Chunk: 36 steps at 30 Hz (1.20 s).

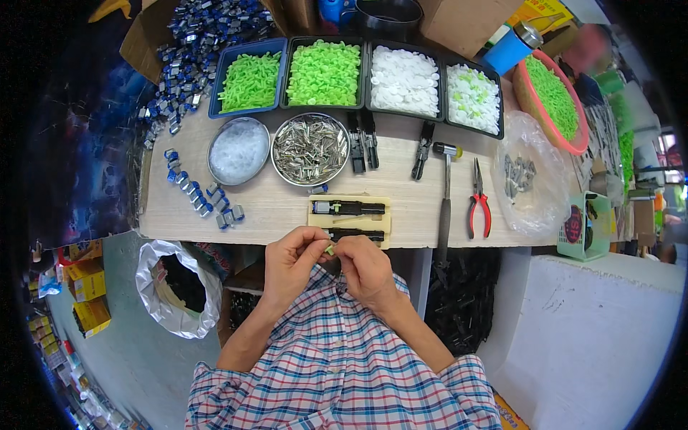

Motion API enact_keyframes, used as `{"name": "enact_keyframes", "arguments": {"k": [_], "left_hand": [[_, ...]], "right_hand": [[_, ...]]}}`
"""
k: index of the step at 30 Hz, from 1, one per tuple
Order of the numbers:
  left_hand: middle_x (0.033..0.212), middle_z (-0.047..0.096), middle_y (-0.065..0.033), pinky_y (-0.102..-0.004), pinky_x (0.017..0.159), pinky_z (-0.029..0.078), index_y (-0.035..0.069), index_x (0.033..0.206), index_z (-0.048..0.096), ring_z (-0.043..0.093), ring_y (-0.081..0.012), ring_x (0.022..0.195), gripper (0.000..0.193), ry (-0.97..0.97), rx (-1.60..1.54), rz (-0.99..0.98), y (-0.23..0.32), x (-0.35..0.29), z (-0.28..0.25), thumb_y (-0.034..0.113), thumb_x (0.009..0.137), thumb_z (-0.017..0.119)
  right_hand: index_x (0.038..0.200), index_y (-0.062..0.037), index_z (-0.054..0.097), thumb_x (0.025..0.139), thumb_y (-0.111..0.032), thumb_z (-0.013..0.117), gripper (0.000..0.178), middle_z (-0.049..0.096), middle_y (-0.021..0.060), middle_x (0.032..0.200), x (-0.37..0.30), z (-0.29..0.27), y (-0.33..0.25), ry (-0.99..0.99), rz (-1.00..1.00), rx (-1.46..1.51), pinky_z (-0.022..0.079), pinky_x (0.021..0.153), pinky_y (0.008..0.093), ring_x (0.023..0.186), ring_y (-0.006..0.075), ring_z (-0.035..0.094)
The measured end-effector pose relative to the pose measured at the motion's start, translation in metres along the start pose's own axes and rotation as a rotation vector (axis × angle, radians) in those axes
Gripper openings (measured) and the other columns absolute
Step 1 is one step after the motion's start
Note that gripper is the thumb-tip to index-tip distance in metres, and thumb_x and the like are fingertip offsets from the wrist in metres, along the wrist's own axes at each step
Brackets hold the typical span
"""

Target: Assembling small mechanical components at a factory workbench.

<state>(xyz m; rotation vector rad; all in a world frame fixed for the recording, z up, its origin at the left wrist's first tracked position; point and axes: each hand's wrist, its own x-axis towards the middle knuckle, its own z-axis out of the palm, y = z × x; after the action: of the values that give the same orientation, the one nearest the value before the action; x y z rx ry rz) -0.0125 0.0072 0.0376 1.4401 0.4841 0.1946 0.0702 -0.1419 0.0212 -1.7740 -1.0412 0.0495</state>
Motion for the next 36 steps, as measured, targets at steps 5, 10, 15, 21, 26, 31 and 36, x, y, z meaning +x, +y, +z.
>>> {"name": "enact_keyframes", "arguments": {"k": [5, 10, 15, 21, 26, 31, 36], "left_hand": [[0.086, 0.071, -0.0034, -0.0216, 0.070, 0.056, -0.005, 0.107, 0.067, 0.068, -0.0075, 0.076, 0.011, -0.013, 0.037, 0.036, 0.000, 0.000, 0.001, 0.001, 0.099, 0.062], [0.081, 0.071, -0.0063, -0.0228, 0.065, 0.056, -0.004, 0.105, 0.067, 0.069, -0.0096, 0.071, 0.010, -0.047, 0.286, 0.157, 0.010, 0.000, 0.000, 0.000, 0.098, 0.062], [0.080, 0.070, -0.0095, -0.0248, 0.064, 0.055, -0.004, 0.103, 0.069, 0.069, -0.0119, 0.070, 0.010, 0.153, 0.369, 0.242, -0.002, -0.002, -0.001, 0.000, 0.098, 0.061], [0.084, 0.070, -0.0108, -0.0300, 0.066, 0.054, 0.000, 0.102, 0.072, 0.068, -0.0237, 0.080, 0.016, 0.190, 0.582, 0.704, -0.024, 0.008, -0.006, -0.004, 0.087, 0.070], [0.095, 0.074, -0.0082, -0.0352, 0.073, 0.053, 0.001, 0.095, 0.071, 0.068, -0.0281, 0.089, 0.023, 0.048, 0.698, 0.910, -0.033, 0.014, -0.007, -0.003, 0.073, 0.074], [0.097, 0.075, -0.0076, -0.0363, 0.074, 0.053, 0.002, 0.095, 0.072, 0.068, -0.0278, 0.090, 0.025, 0.017, 0.751, 0.948, -0.034, 0.019, -0.007, 0.000, 0.069, 0.073], [0.094, 0.075, -0.0067, -0.0368, 0.073, 0.052, 0.002, 0.094, 0.072, 0.068, -0.0275, 0.090, 0.025, 0.024, 0.768, 0.954, -0.040, 0.020, -0.008, 0.000, 0.070, 0.074]], "right_hand": [[0.100, -0.0009, 0.061, 0.078, 0.015, 0.067, 0.027, 0.066, 0.0137, 0.097, 0.003, 0.000, 0.001, 0.016, -0.013, -0.054, 0.054, 0.068, 0.0349, 0.082, 0.0297, 0.066], [0.097, -0.0005, 0.063, 0.073, 0.008, 0.073, 0.027, 0.064, 0.0129, 0.094, 0.006, -0.004, -0.001, 0.000, -0.033, -0.138, 0.054, 0.066, 0.0377, 0.080, 0.0306, 0.066], [0.095, -0.0022, 0.063, 0.070, 0.011, 0.071, 0.029, 0.062, 0.0114, 0.092, 0.010, -0.006, 0.008, 0.025, -0.074, -0.293, 0.051, 0.069, 0.0388, 0.083, 0.0309, 0.061], [0.094, -0.0025, 0.063, 0.072, 0.008, 0.072, 0.026, 0.061, 0.0118, 0.091, 0.015, -0.001, 0.023, -0.060, -0.061, -0.383, 0.050, 0.073, 0.0406, 0.086, 0.0330, 0.059], [0.093, -0.0017, 0.062, 0.075, 0.005, 0.073, 0.022, 0.061, 0.0121, 0.091, 0.015, -0.004, 0.027, -0.103, -0.064, -0.309, 0.050, 0.073, 0.0411, 0.085, 0.0331, 0.059], [0.093, -0.0016, 0.062, 0.075, 0.005, 0.073, 0.022, 0.061, 0.0123, 0.090, 0.018, -0.002, 0.029, -0.086, -0.052, -0.310, 0.049, 0.072, 0.0411, 0.084, 0.0327, 0.058], [0.092, -0.0016, 0.062, 0.076, 0.005, 0.073, 0.021, 0.061, 0.0118, 0.089, 0.019, -0.003, 0.026, -0.085, -0.048, -0.318, 0.048, 0.071, 0.0409, 0.082, 0.0324, 0.058]]}}
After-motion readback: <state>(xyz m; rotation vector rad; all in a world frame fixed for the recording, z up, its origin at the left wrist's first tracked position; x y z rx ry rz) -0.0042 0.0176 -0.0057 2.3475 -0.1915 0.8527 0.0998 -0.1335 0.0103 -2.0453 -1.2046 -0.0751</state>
